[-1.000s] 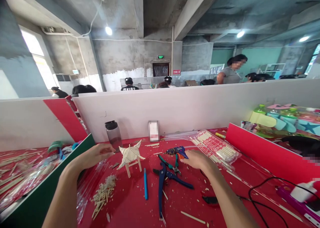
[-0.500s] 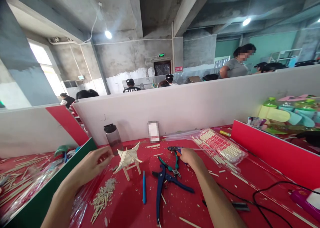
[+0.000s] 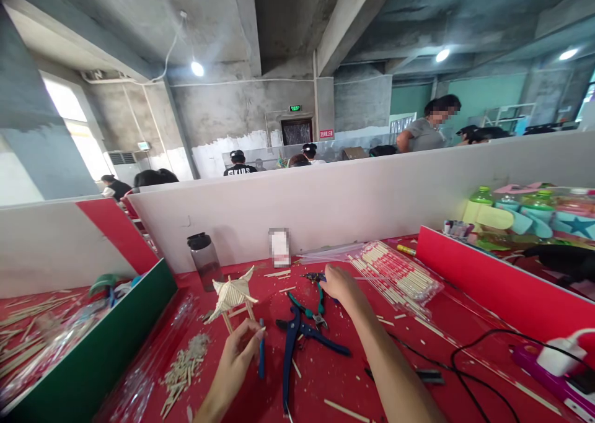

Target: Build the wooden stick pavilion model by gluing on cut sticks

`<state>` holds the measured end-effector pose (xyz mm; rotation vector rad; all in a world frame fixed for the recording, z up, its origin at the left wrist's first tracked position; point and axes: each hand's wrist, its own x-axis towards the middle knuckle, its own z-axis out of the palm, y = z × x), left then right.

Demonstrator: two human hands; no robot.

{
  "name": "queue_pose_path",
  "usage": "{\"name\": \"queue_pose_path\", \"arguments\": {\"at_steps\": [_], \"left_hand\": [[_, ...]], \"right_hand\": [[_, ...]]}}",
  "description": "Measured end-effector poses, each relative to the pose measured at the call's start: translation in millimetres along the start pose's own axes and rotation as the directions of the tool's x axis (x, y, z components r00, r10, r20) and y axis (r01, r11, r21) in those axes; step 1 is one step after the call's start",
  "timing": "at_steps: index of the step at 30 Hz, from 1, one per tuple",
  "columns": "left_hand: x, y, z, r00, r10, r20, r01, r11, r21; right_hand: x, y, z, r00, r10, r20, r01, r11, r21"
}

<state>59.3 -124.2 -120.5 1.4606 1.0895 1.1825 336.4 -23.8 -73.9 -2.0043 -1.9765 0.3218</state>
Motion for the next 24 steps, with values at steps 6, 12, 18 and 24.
{"name": "queue_pose_path", "arguments": {"at_steps": [6, 12, 18, 24], "left_hand": [[7.0, -3.9, -6.5, 0.992, -0.061, -0.11, 0.05, 0.993, -0.105], [11.1, -13.7, -12.4, 0.983, -0.119, -0.138, 0.089, 0.974, -0.207], [15.0, -22.2, -17.3, 0.971, -0.157, -0.18, 0.094, 0.945, -0.313], [14.3, -26.2, -23.1, 0.97, -0.12, -0.212, 0.059, 0.96, -0.272]], "right_hand": [[-26.9, -66.3, -3.7, 0.892, -0.45, -0.044, 0.438, 0.836, 0.332], [-47.4, -126.7, 24.7, 0.822, -0.558, -0.113, 0.561, 0.761, 0.326], [-47.8, -143.8, 39.0, 0.87, -0.464, -0.169, 0.49, 0.854, 0.178], [-59.1, -150.1, 36.0, 0.895, -0.423, -0.145, 0.433, 0.9, 0.05]]}}
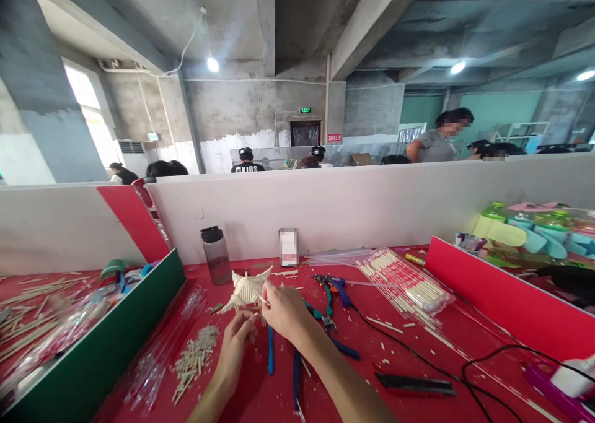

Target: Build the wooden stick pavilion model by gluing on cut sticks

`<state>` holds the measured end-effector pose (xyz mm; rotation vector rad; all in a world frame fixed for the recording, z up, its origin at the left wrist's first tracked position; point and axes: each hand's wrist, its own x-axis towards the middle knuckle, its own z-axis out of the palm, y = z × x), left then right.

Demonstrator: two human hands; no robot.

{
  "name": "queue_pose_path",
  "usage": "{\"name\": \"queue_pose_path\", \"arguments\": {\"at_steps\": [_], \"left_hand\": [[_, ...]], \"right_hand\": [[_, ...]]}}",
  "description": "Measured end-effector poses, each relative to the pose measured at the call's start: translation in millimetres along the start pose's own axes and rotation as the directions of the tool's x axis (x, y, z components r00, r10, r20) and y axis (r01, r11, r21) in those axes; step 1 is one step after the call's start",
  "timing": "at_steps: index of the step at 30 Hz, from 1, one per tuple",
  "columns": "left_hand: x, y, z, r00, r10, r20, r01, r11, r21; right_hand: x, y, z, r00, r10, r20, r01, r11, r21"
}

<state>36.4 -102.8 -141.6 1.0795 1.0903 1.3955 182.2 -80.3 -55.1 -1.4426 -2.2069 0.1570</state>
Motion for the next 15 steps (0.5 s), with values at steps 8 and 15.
{"name": "queue_pose_path", "arguments": {"at_steps": [8, 15], "left_hand": [[4.1, -0.1, -5.5, 0.995, 0.03, 0.092, -0.023, 0.997, -0.077], [6.2, -0.2, -6.9, 0.997, 0.013, 0.081, -0.002, 0.991, -0.136]], "right_hand": [[-14.8, -3.1, -15.1, 0.989, -0.065, 0.136, 0.049, 0.992, 0.116], [-5.0, 16.3, -38.3, 0.973, -0.086, 0.215, 0.049, 0.984, 0.171]]}}
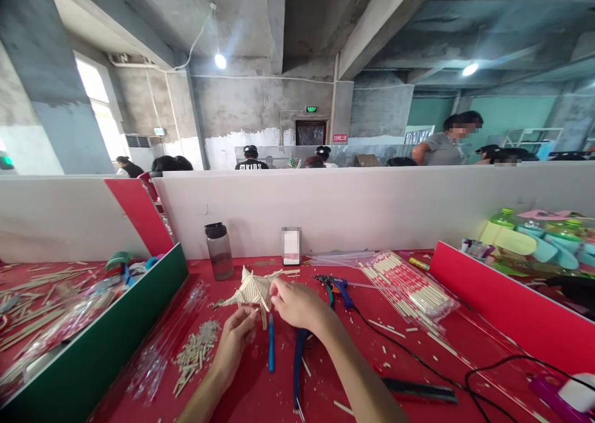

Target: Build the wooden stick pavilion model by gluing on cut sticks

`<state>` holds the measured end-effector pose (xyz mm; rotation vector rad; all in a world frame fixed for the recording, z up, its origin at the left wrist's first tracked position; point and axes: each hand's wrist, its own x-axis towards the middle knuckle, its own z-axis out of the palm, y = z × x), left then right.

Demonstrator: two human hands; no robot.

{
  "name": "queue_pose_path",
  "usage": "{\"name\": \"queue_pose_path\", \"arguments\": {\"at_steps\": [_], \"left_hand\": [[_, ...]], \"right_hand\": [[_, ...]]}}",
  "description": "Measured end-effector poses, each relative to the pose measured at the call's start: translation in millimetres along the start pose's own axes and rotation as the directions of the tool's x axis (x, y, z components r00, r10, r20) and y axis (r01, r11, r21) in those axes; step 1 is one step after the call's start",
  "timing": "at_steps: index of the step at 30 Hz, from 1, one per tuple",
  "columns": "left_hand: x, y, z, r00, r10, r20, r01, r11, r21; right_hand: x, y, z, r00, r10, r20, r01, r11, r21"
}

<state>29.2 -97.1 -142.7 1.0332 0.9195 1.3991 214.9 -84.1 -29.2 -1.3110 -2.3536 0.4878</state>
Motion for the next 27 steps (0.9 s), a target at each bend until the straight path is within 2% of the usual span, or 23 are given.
{"name": "queue_pose_path", "arguments": {"at_steps": [5, 10, 12, 15, 21, 27], "left_hand": [[-2.6, -0.5, 1.6, 1.0, 0.011, 0.003, -0.011, 0.999, 0.052], [-3.8, 2.5, 4.0, 1.0, 0.006, 0.004, -0.006, 0.997, 0.08], [-4.0, 4.8, 4.4, 1.0, 0.006, 0.01, -0.007, 0.996, 0.085], [-4.4, 7.8, 4.6, 1.0, 0.008, 0.014, -0.009, 0.996, 0.091], [-8.0, 13.8, 8.9, 1.0, -0.004, 0.028, 0.002, 0.997, 0.079], [-10.1, 20.3, 16.7, 1.0, -0.027, 0.012, 0.026, 0.999, 0.039]], "right_hand": [[18.6, 5.8, 7.6, 0.987, -0.029, -0.159, 0.022, 0.999, -0.044], [33.8, 1.3, 23.9, 0.921, -0.215, -0.324, 0.252, 0.965, 0.076], [38.8, -2.4, 25.0, 0.913, -0.261, -0.313, 0.321, 0.934, 0.159], [46.1, -7.3, 23.5, 0.923, -0.278, -0.267, 0.34, 0.912, 0.227], [55.5, -6.8, 27.1, 0.916, -0.255, -0.309, 0.316, 0.935, 0.164], [57.7, -2.1, 31.8, 0.909, -0.26, -0.326, 0.329, 0.928, 0.176]]}}
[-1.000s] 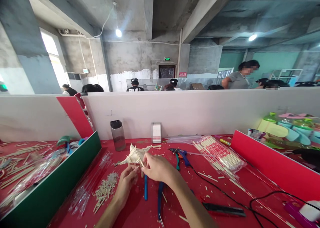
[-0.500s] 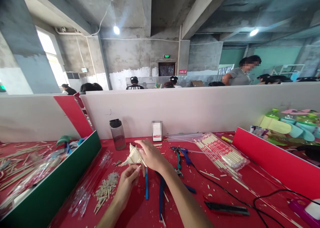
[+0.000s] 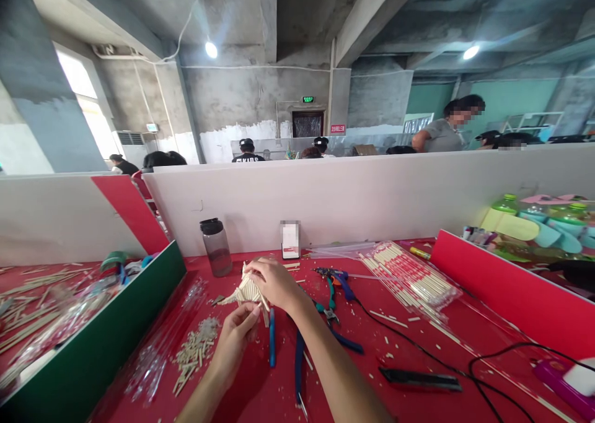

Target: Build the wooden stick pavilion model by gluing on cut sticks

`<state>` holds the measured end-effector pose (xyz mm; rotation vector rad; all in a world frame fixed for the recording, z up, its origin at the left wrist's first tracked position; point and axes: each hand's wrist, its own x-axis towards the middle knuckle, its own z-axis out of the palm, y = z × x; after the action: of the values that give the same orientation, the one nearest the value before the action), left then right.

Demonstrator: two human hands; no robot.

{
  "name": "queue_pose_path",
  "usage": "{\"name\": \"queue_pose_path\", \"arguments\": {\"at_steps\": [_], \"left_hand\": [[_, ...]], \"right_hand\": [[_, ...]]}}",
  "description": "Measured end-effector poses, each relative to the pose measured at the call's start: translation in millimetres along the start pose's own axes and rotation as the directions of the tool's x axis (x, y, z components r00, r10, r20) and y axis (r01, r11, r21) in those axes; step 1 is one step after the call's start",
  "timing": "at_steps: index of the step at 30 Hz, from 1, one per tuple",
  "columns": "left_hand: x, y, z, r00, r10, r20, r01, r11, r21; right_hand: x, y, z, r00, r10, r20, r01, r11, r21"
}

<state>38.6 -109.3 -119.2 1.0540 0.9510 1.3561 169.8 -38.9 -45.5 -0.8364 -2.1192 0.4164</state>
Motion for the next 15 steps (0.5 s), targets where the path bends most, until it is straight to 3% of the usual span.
{"name": "queue_pose_path", "arguments": {"at_steps": [15], "left_hand": [[-2.2, 1.4, 9.7, 0.994, -0.067, -0.087, 0.061, 0.996, -0.068]], "right_hand": [[-1.2, -0.5, 1.1, 1.0, 0.025, 0.0, -0.025, 0.999, 0.03]]}}
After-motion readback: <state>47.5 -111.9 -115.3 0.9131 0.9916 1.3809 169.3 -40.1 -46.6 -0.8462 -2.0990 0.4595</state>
